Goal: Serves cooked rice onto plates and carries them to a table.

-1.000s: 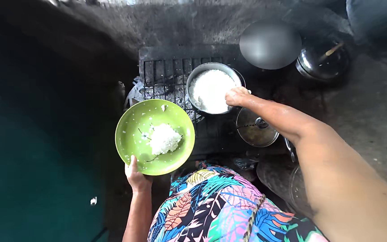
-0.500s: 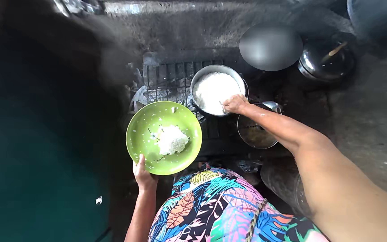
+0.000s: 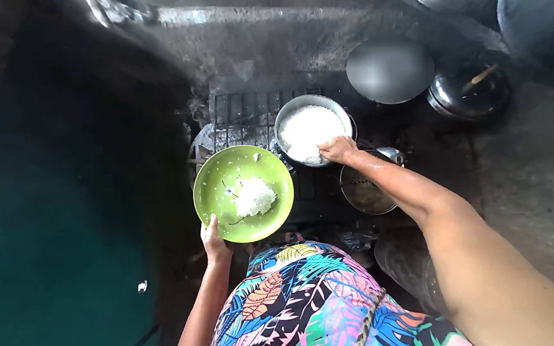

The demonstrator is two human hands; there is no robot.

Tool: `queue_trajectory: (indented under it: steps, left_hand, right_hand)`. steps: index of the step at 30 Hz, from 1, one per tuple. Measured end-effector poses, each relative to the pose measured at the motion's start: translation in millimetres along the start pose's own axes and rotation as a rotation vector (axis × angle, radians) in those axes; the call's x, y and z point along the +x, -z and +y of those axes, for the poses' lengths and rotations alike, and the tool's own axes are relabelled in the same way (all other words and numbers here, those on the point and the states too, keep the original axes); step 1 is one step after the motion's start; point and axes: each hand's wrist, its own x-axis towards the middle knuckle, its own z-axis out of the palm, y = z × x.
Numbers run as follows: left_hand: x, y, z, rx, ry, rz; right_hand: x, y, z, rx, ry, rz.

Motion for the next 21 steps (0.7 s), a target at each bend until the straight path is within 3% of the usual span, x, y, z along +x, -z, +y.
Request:
queue_trajectory:
  steps: [10,15,21]
  left_hand:
    - [29,-15,-9,0.067,0.048,-0.045]
    - [44,-39,-9,0.120,0.103,-0.219]
    - [42,-80,10,0.119,0.173,-0.458]
  right_hand:
    - [-19,53,24,0.077,-0.097,0.000]
    - [-45,94,17,0.077,-0.017,0.218]
    - [-59,106,-40,0.020,0.221,0.497]
